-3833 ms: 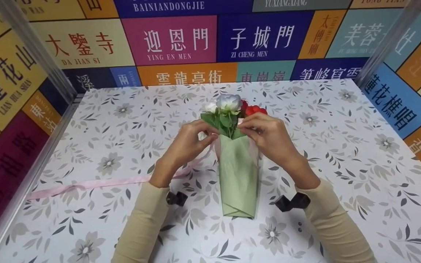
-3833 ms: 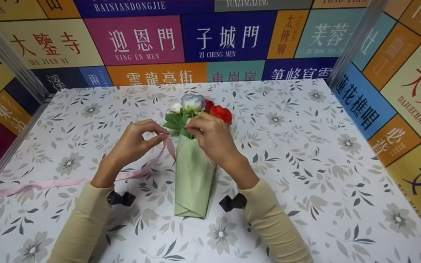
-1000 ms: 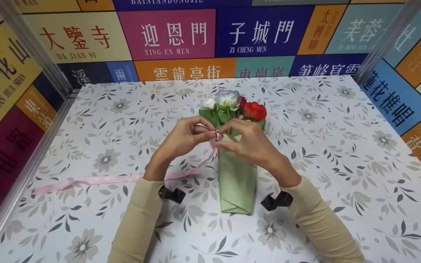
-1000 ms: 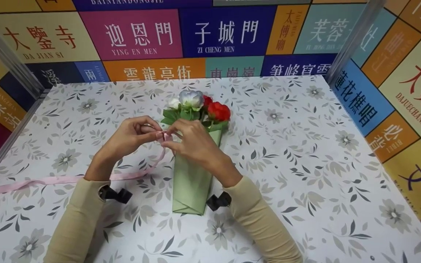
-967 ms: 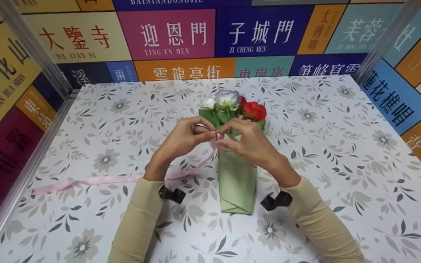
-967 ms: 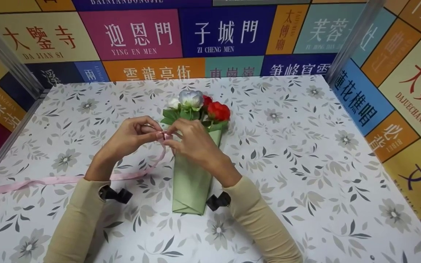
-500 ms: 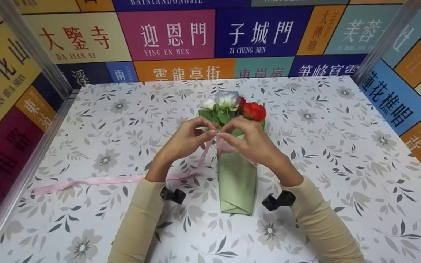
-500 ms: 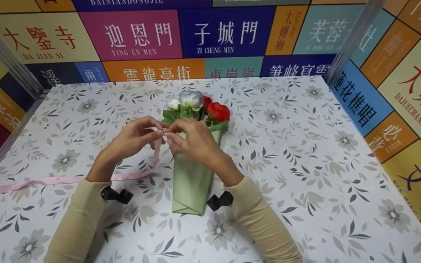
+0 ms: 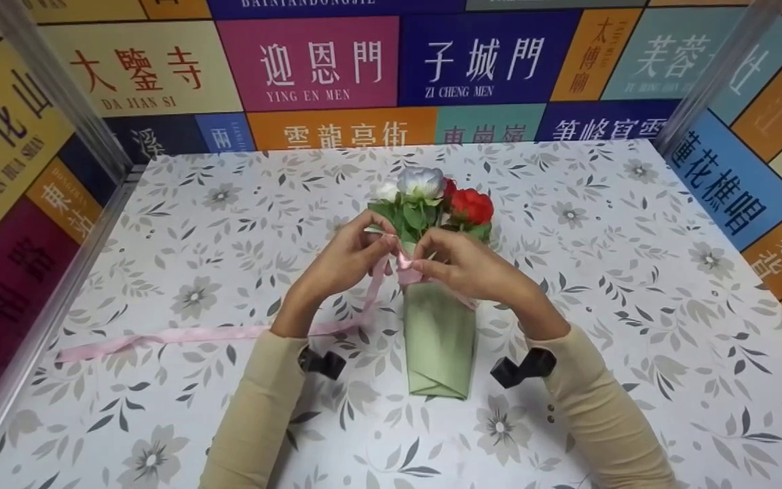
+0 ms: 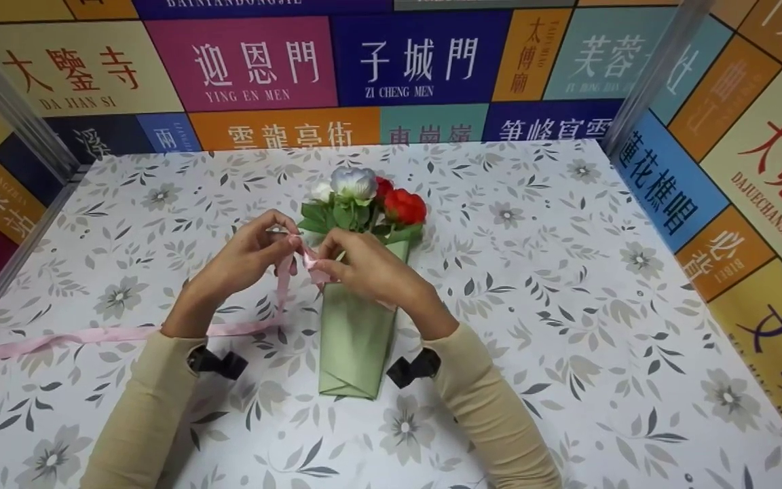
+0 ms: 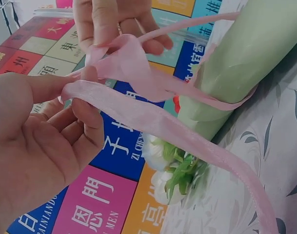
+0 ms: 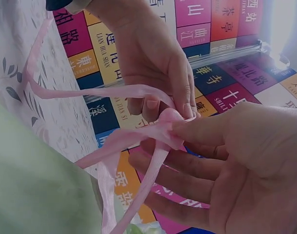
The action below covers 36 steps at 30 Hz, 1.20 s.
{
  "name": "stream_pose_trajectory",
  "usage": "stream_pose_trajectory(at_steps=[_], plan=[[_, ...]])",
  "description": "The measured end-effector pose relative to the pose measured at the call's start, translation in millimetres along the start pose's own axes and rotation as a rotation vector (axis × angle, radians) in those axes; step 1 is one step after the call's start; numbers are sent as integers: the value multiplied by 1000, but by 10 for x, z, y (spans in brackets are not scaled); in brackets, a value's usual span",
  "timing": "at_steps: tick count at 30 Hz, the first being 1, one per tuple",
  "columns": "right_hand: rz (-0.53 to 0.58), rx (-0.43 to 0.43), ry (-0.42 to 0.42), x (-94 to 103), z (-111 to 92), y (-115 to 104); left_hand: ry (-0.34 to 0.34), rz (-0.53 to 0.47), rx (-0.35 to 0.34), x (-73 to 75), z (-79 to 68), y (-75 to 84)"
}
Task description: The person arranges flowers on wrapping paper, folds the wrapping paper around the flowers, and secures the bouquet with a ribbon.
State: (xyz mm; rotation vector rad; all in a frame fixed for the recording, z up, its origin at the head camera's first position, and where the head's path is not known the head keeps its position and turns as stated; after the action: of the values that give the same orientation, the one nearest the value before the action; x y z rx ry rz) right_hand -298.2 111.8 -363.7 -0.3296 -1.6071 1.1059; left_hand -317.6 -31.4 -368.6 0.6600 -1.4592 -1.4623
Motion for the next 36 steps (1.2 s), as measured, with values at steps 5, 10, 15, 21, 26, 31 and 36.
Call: stream_pose_trajectory(at_steps=[5, 10, 15, 21, 26, 31, 36], plan=[[-54, -26, -4, 30, -7, 47, -13, -13, 6, -21, 4, -15], [-128, -39, -4, 43, 7, 80, -49, -22, 16, -62, 6, -23], [-211, -61, 19, 22, 23, 121, -63, -25, 11, -86, 5, -17], [-248, -45, 72, 48, 31, 124, -72, -24, -1, -106, 5, -18], [-193, -72, 80, 55, 33, 146, -82, -27, 2, -118, 8, -30], [-168, -146, 78, 67, 31, 190, -93, -37, -9, -137, 19, -29], [-261, -150, 74, 75, 31, 206, -105, -52, -13, -154, 22, -40]])
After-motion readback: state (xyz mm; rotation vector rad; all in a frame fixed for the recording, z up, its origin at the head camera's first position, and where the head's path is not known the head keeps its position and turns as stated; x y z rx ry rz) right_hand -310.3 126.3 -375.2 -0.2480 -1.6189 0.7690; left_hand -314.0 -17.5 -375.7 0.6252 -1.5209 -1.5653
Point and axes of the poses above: each hand's wrist, its own z-axis towards the middle knuckle, its own x-axis out of the back of the hand, y = z × x, the point moved 8 cm from there along z, towards the middle knuckle, and after that the axes turned 2 degrees about y, right-handed, at the moved point
